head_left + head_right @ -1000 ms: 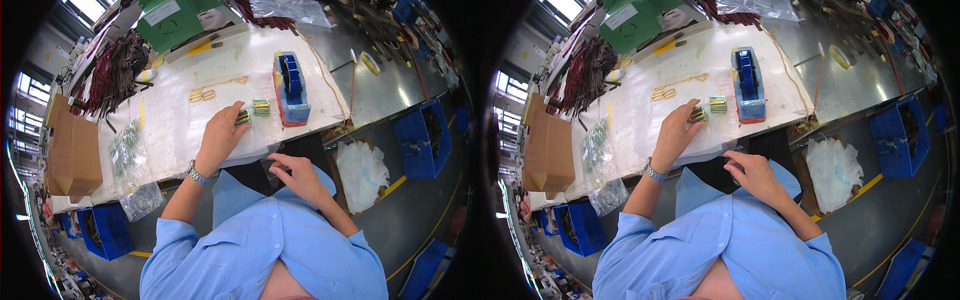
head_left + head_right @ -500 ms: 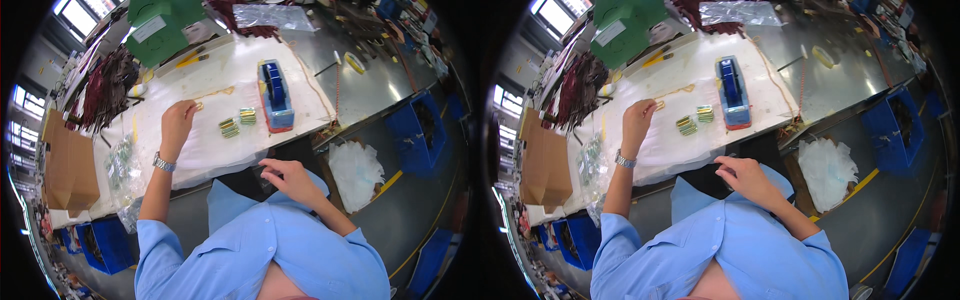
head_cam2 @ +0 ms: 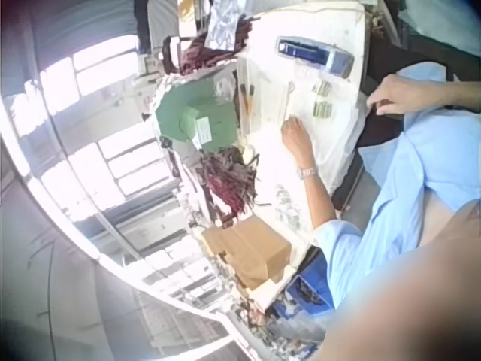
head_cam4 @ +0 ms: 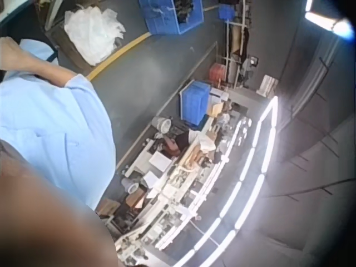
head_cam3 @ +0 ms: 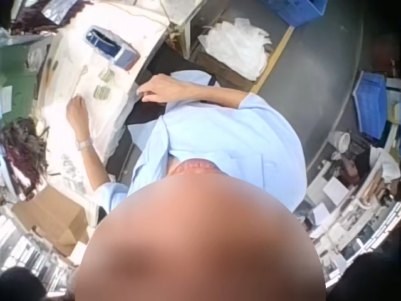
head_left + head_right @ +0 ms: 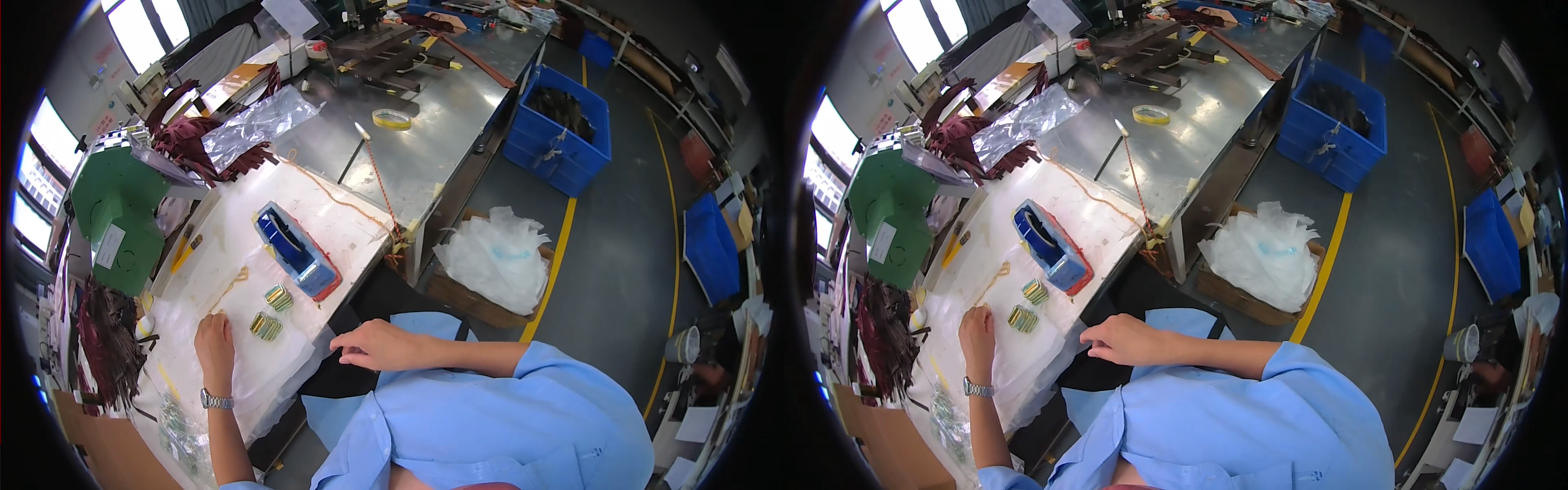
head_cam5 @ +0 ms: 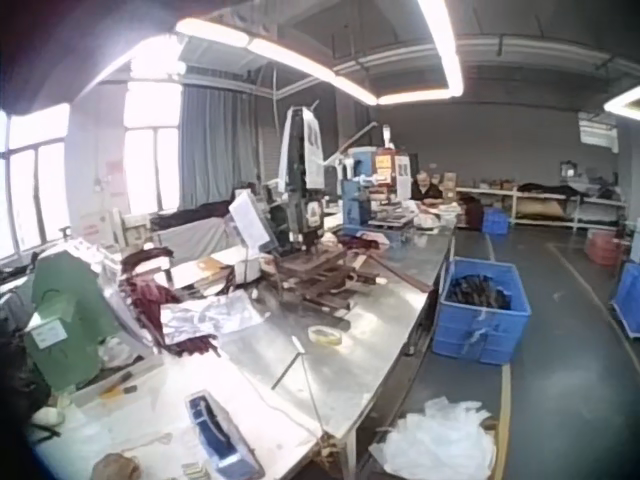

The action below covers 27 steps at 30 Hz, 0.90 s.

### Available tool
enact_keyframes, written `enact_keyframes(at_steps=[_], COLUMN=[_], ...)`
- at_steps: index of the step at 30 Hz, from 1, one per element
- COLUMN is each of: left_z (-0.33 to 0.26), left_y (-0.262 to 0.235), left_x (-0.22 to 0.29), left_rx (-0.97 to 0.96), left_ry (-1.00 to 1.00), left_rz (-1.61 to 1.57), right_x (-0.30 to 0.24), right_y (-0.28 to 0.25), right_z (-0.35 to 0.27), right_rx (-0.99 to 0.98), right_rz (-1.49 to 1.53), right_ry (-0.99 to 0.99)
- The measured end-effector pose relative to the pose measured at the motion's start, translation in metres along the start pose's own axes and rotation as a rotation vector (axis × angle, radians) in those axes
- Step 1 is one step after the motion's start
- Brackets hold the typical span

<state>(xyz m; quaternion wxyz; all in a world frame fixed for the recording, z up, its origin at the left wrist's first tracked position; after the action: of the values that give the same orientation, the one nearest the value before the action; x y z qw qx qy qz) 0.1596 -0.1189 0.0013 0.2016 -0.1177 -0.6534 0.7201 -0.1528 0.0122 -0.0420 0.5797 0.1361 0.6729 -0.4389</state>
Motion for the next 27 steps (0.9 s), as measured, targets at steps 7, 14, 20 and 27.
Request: enact_keyframes(at_steps=[7, 14, 20, 27], left_z=[-0.001, 0.011, 0.002, 0.008], left_y=[-0.003, 0.008, 0.012, 0.011], left_x=[-0.005, -0.014, -0.026, -0.016], left_rx=[0.030, 0.007, -0.022, -0.042], left_ry=[-0.006, 0.018, -0.044, -0.079], left_rz=[0.029, 0.015, -0.051, 0.017], right_x=[0.007, 0.035, 0.099, 0.137], right_y=[0.002, 0.001, 0.000, -0.015], right_z=[-0.008, -0.034, -0.059, -0.048], right_rx=[-0.050, -0.018, -0.061, -0.109], right_rz=[0.011, 0.064, 0.160, 0.459], right_ry=[0.041, 0.097, 0.290, 0.327])
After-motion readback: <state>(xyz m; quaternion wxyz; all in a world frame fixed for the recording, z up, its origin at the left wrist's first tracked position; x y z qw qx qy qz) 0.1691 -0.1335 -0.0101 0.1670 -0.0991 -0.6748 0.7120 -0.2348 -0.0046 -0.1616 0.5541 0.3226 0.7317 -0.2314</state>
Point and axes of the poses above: each hand's wrist, its own z-axis towards the middle knuckle, its own y-axis out of the palm, x = y × z, the point moved 5 cm from there along z, towards the middle knuckle, and after that the axes turned 14 degrees about -x, right-handed, at the moved point
